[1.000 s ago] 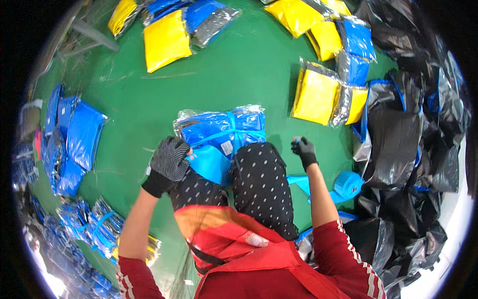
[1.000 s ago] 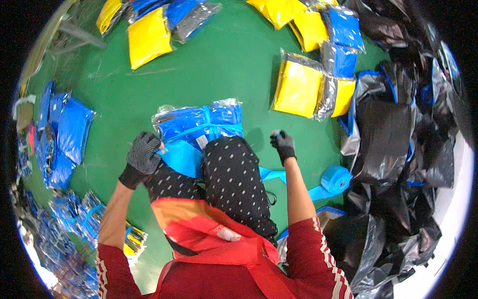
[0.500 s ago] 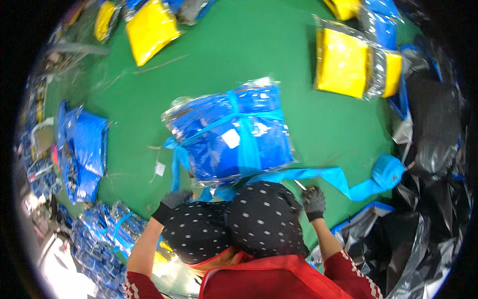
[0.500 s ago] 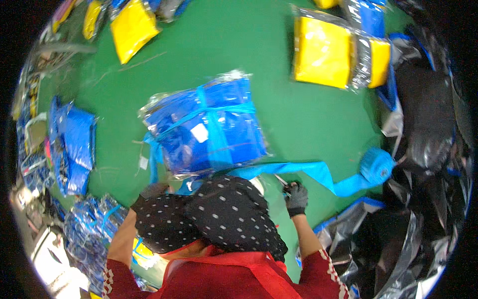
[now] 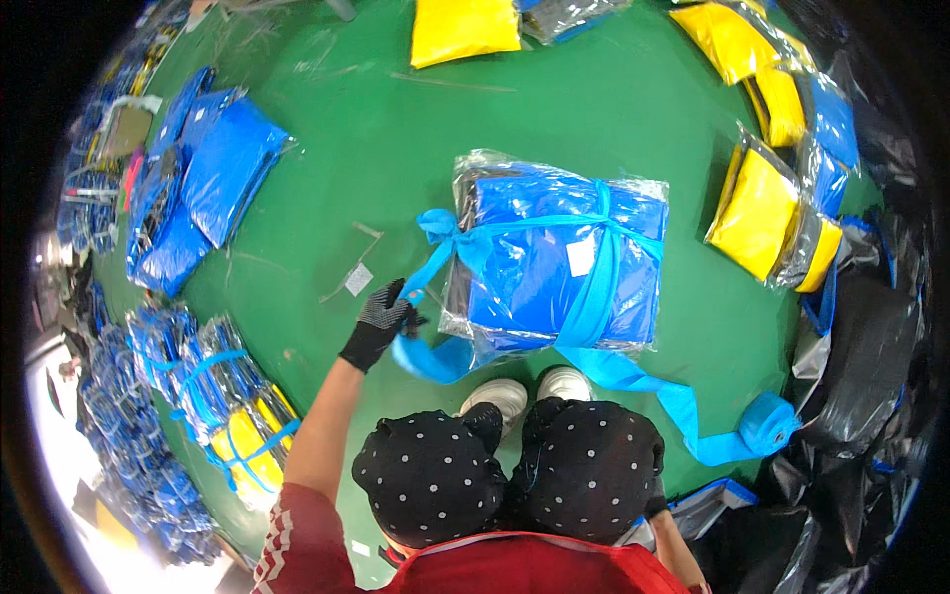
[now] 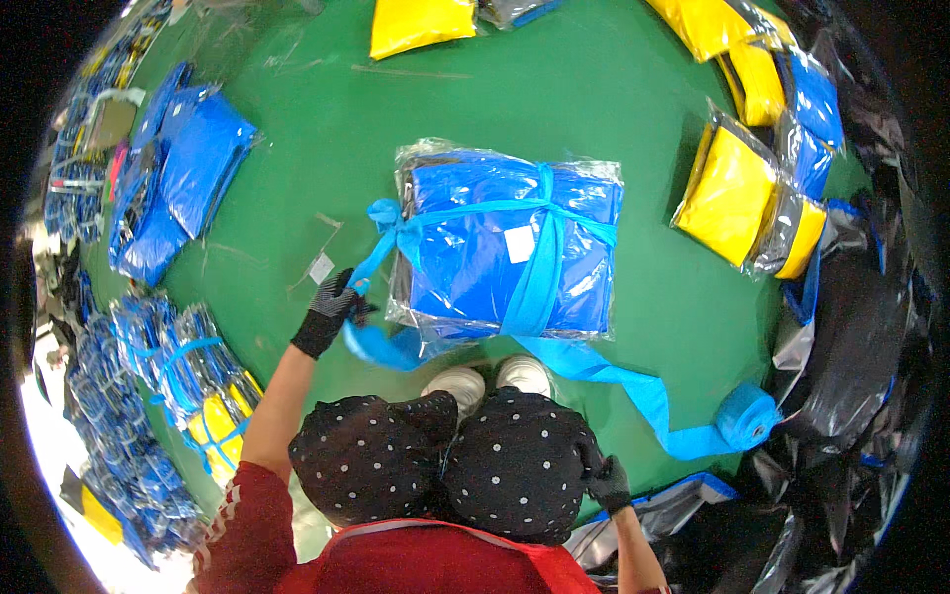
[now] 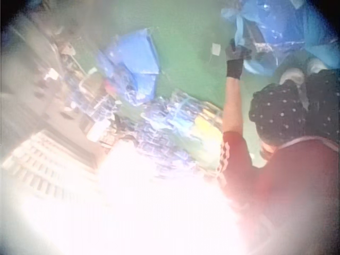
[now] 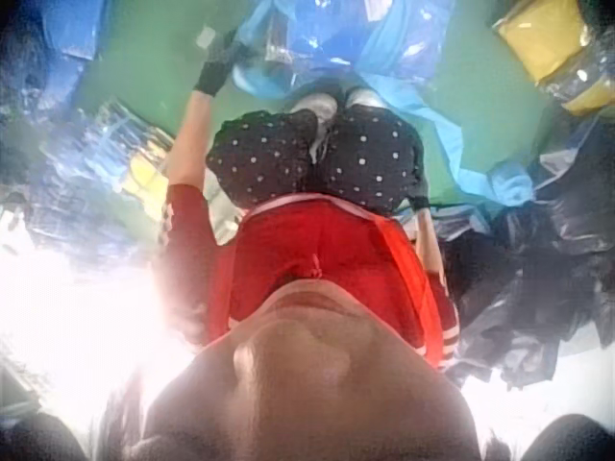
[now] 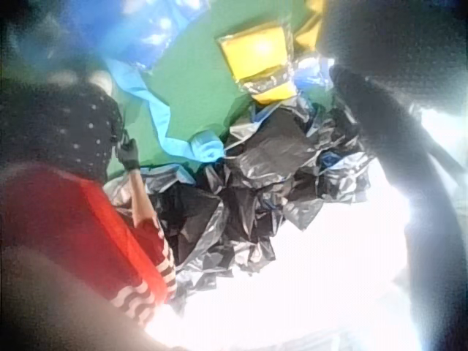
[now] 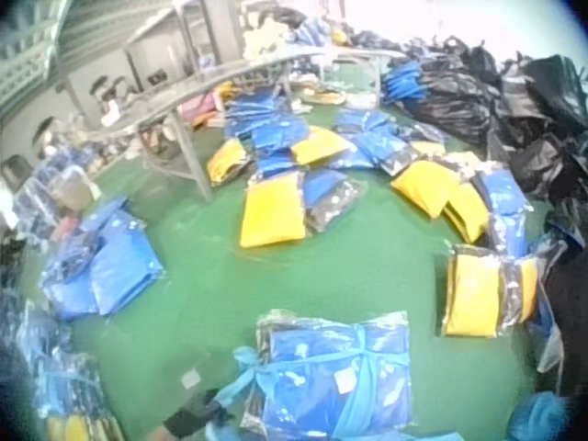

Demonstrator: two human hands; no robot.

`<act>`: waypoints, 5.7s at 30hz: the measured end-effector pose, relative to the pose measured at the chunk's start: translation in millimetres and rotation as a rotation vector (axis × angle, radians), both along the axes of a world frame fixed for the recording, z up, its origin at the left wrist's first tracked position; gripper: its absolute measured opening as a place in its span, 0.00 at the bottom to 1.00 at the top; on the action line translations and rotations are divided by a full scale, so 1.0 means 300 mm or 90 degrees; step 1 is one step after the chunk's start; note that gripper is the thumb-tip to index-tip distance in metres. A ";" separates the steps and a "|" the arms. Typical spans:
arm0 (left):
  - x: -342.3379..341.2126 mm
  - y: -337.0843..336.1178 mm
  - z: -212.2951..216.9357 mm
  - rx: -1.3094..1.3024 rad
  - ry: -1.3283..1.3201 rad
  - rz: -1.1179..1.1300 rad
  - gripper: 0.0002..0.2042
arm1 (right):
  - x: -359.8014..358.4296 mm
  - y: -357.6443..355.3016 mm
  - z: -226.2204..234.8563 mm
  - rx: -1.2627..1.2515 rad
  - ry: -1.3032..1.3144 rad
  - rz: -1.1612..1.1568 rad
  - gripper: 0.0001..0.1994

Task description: The person gathers yellow and blue plastic-wrapped packages on a green floor, stacks them, and secures each stack with a blue strap. They use scissors to cut the strap and place the finished bundles aside. The process repeats for multiple stacks.

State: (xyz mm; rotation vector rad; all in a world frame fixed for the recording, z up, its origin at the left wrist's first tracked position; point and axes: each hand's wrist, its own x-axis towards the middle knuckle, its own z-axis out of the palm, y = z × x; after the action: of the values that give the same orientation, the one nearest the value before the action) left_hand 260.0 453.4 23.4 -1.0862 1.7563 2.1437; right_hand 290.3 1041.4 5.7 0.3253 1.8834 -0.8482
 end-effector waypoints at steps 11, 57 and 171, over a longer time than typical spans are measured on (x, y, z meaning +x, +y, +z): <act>0.101 0.070 0.303 -0.010 0.073 0.007 0.19 | -0.702 -0.853 0.267 -0.561 -0.326 0.242 0.33; 0.336 -0.332 -0.025 -0.815 -0.017 -0.173 0.24 | -0.425 -1.243 -0.035 -0.485 -0.093 0.206 0.37; -1.143 0.086 0.232 -0.617 -0.001 -1.088 0.23 | -2.208 -0.629 0.413 -0.367 0.998 -0.376 0.17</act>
State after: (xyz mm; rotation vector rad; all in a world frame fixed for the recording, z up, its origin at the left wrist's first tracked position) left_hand -82.9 479.3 93.0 0.4760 2.2198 0.2440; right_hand -372.1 852.8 129.5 -0.3086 2.7412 -2.4601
